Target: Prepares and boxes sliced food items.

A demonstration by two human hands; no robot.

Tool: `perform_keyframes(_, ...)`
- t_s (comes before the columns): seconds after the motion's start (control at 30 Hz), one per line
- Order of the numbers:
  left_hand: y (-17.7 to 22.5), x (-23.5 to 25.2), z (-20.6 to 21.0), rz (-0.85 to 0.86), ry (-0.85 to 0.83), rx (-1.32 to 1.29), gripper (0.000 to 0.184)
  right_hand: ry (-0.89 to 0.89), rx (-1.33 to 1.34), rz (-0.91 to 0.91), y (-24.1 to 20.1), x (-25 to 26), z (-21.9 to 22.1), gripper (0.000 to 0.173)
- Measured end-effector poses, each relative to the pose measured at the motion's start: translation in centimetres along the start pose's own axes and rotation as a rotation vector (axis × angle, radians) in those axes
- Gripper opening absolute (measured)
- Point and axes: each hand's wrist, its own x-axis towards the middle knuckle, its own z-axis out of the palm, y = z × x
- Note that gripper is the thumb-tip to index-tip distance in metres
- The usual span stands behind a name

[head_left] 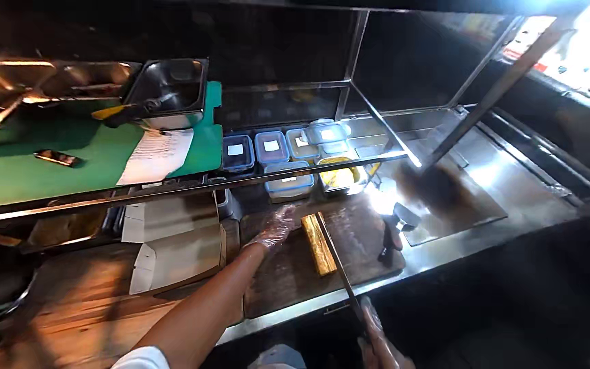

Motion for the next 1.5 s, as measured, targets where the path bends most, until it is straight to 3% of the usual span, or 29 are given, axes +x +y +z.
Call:
perform_keyframes(0.1,0.4,2.6,0.5,0.14,-0.255,0.076,0.075,-0.055,-0.41,0.105,-4.3,5.2,0.0,0.06)
perform_keyframes(0.17,-1.2,4.5,0.9,0.18,-0.354,0.09,0.068,-0.142,-0.522,0.179,-5.8,7.1,0.0,0.062)
perform_keyframes(0.27,-2.4,6.0,0.4,0.218,-0.393,0.039,0.052,-0.225,-0.567,0.235,-6.9,8.3,-0.2,0.064)
perform_keyframes(0.4,-3.3,6.5,0.0,0.21,-0.434,-0.051,0.049,-0.208,-0.59,0.227,-7.5,8.5,0.0,0.063)
perform_keyframes(0.67,-1.8,6.2,-1.2,0.146,-0.507,0.05,0.038,-0.202,-0.53,0.198,-7.7,11.8,0.0,0.059)
perform_keyframes(0.83,-0.9,5.5,-1.2,0.11,-0.409,0.169,0.031,-0.259,-0.513,0.178,-7.5,9.0,-2.8,0.057)
perform_keyframes(1.0,-0.8,4.3,0.6,0.063,-0.26,0.148,0.027,-0.355,-0.441,0.251,-6.9,14.3,-0.1,0.062)
perform_keyframes(1.2,-1.4,3.9,0.9,0.068,-0.237,0.143,0.025,-0.318,-0.43,0.169,-4.7,7.3,-3.9,0.057)
perform_keyframes(1.37,-0.6,3.2,1.5,0.04,-0.183,0.17,0.022,-0.391,-0.364,0.233,-4.6,13.5,-0.1,0.063)
perform_keyframes(1.5,-1.1,3.3,1.5,0.05,-0.195,0.155,0.023,-0.385,-0.326,0.201,-3.6,8.2,-3.5,0.06)
